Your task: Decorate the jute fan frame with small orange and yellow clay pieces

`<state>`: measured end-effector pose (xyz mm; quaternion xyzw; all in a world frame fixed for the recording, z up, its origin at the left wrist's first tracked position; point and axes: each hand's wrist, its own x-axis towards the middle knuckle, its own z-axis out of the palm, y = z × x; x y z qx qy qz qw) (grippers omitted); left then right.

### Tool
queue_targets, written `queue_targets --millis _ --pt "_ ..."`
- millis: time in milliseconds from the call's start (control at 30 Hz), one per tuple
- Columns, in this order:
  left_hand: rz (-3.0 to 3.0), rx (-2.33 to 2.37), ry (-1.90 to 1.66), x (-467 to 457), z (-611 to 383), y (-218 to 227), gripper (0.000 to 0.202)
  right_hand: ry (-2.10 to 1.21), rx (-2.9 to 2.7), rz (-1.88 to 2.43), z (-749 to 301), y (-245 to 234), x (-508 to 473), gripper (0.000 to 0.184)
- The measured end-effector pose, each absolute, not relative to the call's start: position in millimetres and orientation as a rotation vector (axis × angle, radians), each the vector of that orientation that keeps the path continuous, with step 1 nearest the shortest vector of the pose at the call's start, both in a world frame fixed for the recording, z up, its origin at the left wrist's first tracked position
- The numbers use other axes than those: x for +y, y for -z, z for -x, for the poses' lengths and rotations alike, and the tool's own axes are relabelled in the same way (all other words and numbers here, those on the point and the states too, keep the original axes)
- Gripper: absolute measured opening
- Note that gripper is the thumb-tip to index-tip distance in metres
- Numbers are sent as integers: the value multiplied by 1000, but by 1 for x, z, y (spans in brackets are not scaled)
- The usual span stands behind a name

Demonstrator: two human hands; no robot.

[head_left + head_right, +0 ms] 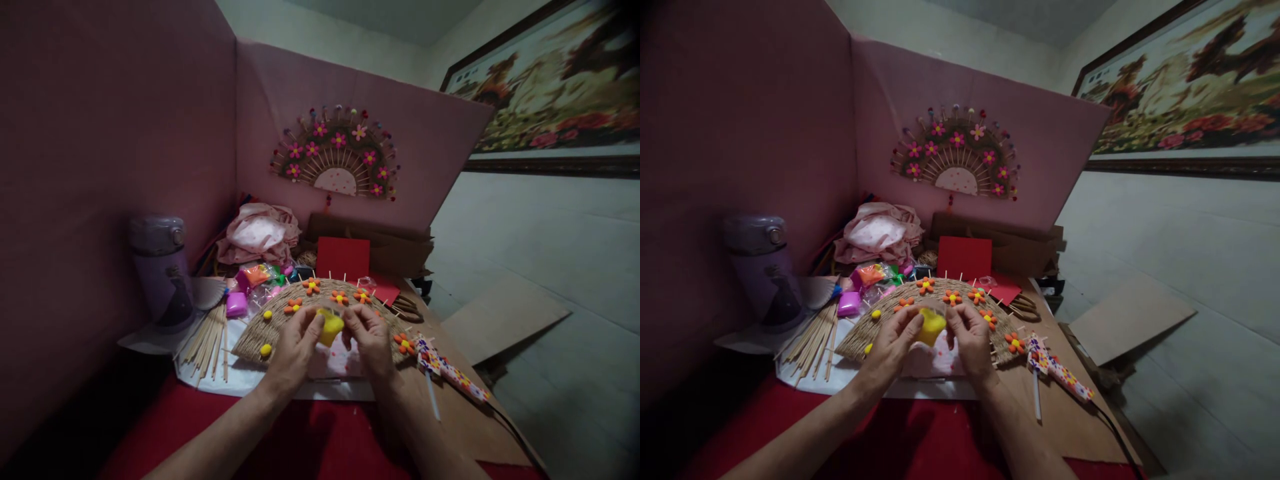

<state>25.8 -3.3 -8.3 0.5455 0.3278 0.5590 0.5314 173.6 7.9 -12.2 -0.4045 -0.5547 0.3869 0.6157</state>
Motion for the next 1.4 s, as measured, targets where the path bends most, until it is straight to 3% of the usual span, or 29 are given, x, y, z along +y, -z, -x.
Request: queue_targets --millis 100,300,600,733,1033,1233,1400 --pt "-1517 956 -1366 -9 -25 8 32 -654 -1175 984 -194 -13 24 30" --pt "-1918 982 -1336 -24 -26 4 18 -291 -1355 1273 -222 -58 93 26" --pt "-2064 956 -1303 -26 -29 9 14 -531 -1551 1512 -234 -40 186 17" --pt "-2142 926 -1260 -29 -31 11 14 -727 -1664 1575 -250 -35 174 37" --pt "-2222 859 -1317 -33 -33 9 16 -974 -1843 1415 -240 -39 141 31" --pt "-2422 708 -1533 -36 -33 8 18 -896 -1780 1314 -237 -53 118 28" --pt "-2620 415 -1745 -43 -33 20 17 -614 -1687 1256 -248 -67 70 21"
